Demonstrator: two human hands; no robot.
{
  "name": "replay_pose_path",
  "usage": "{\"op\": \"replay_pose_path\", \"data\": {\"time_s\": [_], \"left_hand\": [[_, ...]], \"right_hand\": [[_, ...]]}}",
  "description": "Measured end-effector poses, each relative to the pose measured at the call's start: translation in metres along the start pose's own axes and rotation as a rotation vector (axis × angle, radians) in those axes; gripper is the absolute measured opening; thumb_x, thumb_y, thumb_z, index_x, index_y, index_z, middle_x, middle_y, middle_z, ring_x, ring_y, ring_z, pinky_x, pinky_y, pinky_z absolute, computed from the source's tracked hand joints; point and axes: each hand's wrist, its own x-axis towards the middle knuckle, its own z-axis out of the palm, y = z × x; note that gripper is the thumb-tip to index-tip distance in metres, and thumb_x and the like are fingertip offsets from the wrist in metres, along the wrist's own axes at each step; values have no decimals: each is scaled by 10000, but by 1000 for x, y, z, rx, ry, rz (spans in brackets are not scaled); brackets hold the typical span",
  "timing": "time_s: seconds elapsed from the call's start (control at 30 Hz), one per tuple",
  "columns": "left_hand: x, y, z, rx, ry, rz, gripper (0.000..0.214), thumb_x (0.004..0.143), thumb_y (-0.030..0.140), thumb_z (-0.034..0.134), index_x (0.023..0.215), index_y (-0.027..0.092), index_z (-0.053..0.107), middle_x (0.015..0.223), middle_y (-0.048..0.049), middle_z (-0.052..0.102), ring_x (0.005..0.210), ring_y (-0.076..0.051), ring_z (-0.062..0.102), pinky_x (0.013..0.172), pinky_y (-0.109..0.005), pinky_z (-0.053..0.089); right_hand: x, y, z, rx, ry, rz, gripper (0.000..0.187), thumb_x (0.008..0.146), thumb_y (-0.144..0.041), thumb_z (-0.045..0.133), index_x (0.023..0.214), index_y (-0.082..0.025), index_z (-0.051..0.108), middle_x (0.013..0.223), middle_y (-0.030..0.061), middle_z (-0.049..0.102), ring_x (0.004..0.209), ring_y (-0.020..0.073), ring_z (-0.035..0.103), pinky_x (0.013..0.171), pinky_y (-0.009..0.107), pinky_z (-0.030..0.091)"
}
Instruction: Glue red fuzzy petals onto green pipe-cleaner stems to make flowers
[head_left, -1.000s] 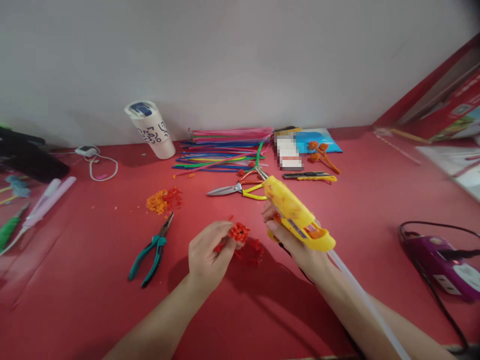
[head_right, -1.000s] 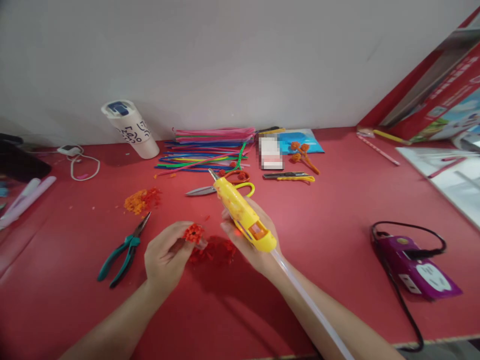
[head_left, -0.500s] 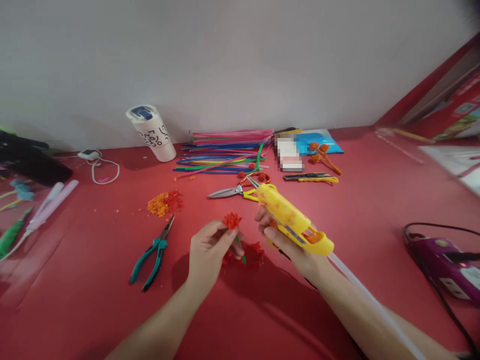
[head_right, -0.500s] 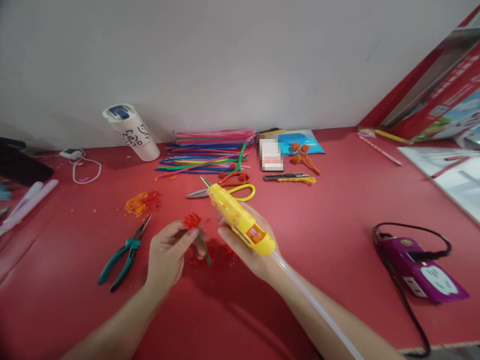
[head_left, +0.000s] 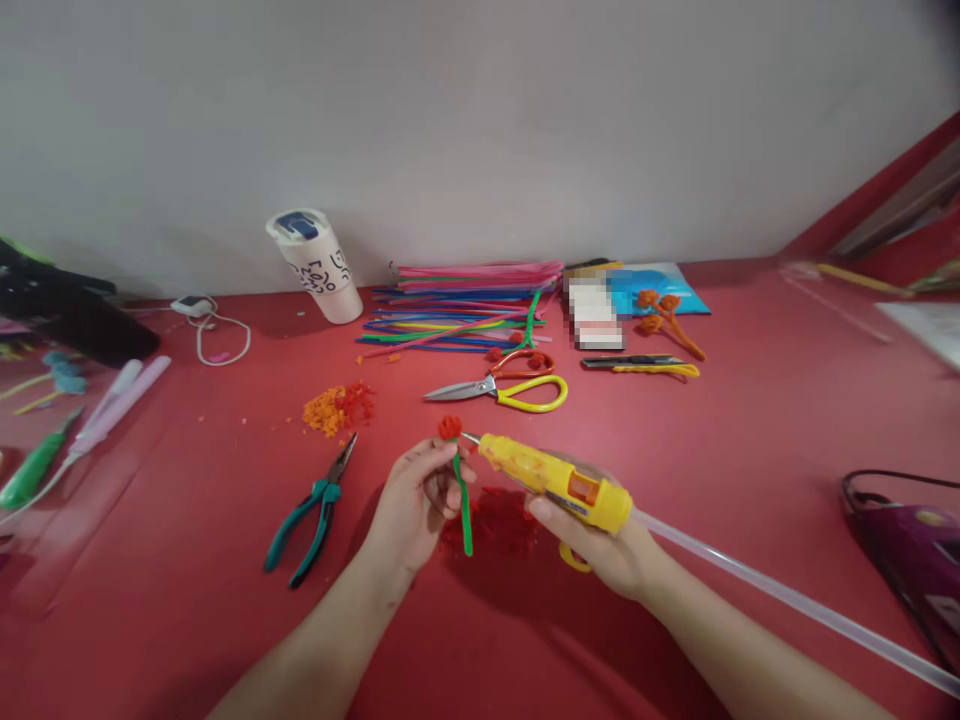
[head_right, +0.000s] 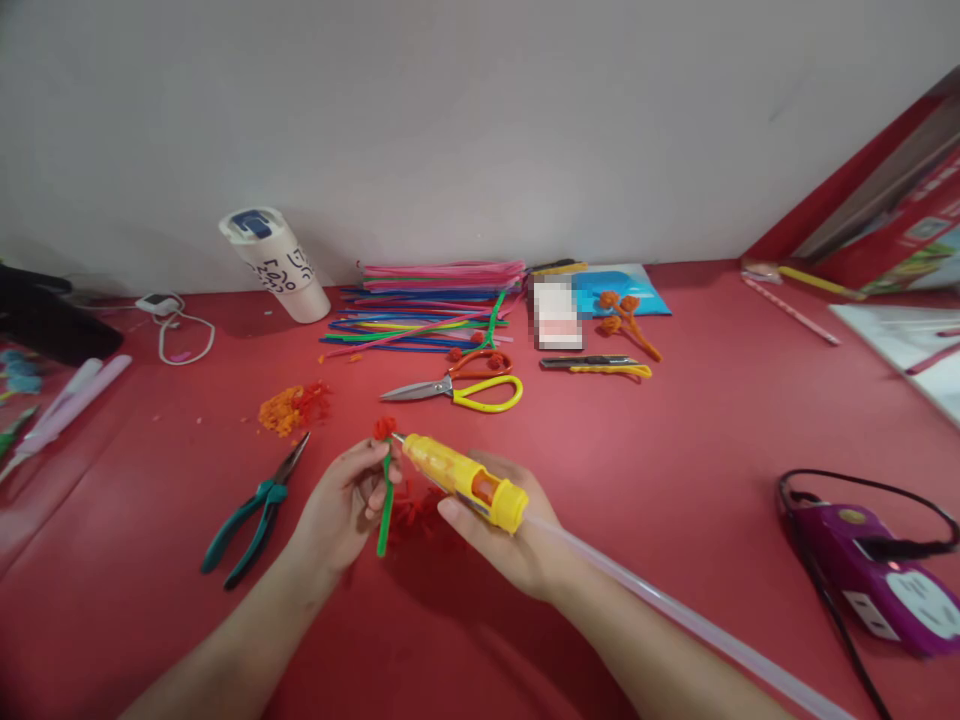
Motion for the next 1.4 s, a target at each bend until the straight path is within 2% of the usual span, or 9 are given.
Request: {"op": "replay_pose_path", "data": {"time_s": [0.23, 0.53, 0.67, 0.97, 1.23, 1.4], "left_hand": [[0, -1, 0, -24, -5, -50, 151, 629, 232, 682, 650, 109, 598, 475, 14, 613, 291, -17, 429, 278, -99, 279], [0, -1, 2, -45, -15, -53, 148, 619, 221, 689, 644, 115, 590, 475, 7, 626, 286, -20, 430, 278, -98, 286], [-1, -1, 3, -52, -11, -54, 149, 618, 214, 690, 635, 120, 576, 480, 6, 629, 285, -21, 430, 279, -98, 295], [-2, -1, 3, -51, -2, -57, 135, 631, 208, 673, 641, 122, 569, 473, 9, 620, 287, -20, 425, 279, -95, 293], [-2, -1, 3, -43, -10, -52, 139, 633, 216, 675, 641, 120, 575, 478, 13, 616, 292, -17, 415, 279, -98, 280], [-1, -1, 2, -38, -22, -58, 138, 652, 223, 671, 642, 119, 581, 483, 13, 613, 298, -18, 421, 284, -101, 292]], "right_hand": [[-3, 6, 2, 36, -21, 14, 250, 835, -411, 496, 765, -193, 598, 705, 39, 613, 680, 185, 594, 654, 286, 498], [-2, 5, 3, 26, -56, 26, 280, 841, -431, 480, 780, -190, 609, 699, 43, 616, 711, 197, 602, 689, 306, 509], [-2, 6, 4, 18, -54, 34, 271, 848, -413, 474, 763, -187, 596, 691, 34, 601, 746, 200, 603, 677, 292, 505], [-3, 5, 5, 6, -51, 37, 261, 831, -407, 489, 776, -175, 596, 702, 35, 606, 677, 173, 577, 635, 267, 490], [-4, 8, 6, -42, -24, 66, 290, 829, -419, 471, 705, -172, 559, 628, 17, 536, 577, 143, 497, 540, 259, 450], [-4, 5, 6, -58, -24, 67, 280, 821, -408, 476, 707, -174, 580, 642, 32, 569, 604, 160, 523, 544, 264, 459]]}}
